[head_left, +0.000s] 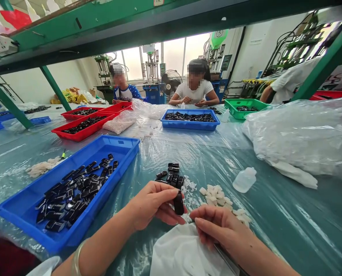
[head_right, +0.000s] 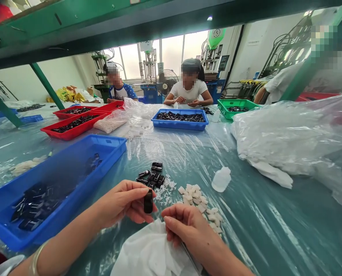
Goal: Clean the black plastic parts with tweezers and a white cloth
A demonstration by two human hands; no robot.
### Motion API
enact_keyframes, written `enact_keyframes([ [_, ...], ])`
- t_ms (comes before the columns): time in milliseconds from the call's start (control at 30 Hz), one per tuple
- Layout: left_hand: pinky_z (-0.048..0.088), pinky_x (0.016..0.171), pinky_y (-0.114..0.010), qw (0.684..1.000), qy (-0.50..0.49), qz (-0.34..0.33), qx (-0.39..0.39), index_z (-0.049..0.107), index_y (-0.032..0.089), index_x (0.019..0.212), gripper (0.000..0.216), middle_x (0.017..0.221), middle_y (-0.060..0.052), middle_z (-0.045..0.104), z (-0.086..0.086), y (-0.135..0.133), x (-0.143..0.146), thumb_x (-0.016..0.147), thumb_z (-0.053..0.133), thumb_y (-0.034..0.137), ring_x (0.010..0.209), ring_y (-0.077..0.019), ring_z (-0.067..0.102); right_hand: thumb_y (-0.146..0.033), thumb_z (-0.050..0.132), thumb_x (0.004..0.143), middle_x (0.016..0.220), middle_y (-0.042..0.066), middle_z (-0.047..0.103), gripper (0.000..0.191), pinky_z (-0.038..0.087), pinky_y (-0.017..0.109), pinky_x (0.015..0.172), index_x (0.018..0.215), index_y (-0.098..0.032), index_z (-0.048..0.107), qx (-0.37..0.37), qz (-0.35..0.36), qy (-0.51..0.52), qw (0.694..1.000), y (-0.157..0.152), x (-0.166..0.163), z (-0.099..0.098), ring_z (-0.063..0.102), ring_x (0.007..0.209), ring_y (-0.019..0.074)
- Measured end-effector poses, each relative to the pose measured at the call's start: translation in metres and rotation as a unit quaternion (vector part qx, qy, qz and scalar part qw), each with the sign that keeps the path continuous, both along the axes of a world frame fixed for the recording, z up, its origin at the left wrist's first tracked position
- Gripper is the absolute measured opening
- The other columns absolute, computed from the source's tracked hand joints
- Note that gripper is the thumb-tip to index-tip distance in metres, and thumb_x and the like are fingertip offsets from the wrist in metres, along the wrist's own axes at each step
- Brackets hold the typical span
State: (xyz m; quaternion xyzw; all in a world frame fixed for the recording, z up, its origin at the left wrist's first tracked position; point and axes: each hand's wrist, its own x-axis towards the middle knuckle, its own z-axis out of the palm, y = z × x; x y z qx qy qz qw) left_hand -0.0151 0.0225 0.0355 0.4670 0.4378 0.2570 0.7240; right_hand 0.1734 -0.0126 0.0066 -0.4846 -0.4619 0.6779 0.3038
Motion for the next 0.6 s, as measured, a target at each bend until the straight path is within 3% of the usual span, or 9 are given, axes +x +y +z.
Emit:
enact_keyframes([
  [200, 0.049, 0.047, -0.017, 0.999, -0.021, -0.004, -0.047, 0.065, 0.008, 0.083, 0.033, 0.071, -0.010, 0.069, -0.012, -0.002, 0.005, 0.074, 0.062, 0.040, 0.059, -0.0174, 0.068, -0.045, 0.067, 0.067, 0.054, -0.005, 0.051, 0.032, 0.032, 0.020, 0.049, 0.077, -0.015, 0.061, 0.003, 0.004, -0.003, 1.000, 0.000, 0.001, 0.000, 0.043, 0.048, 0.0070],
  [600, 0.049, 0.048, -0.015, 0.997, -0.048, -0.037, -0.054, 0.066, 0.009, 0.082, 0.028, 0.072, -0.009, 0.069, -0.018, -0.006, 0.001, 0.079, 0.057, 0.036, 0.061, -0.0158, 0.068, -0.045, 0.067, 0.068, 0.056, -0.004, 0.052, 0.033, 0.031, 0.020, 0.048, 0.081, -0.015, 0.062, -0.012, 0.007, -0.010, 1.000, 0.001, 0.002, -0.003, 0.043, 0.049, 0.0071],
])
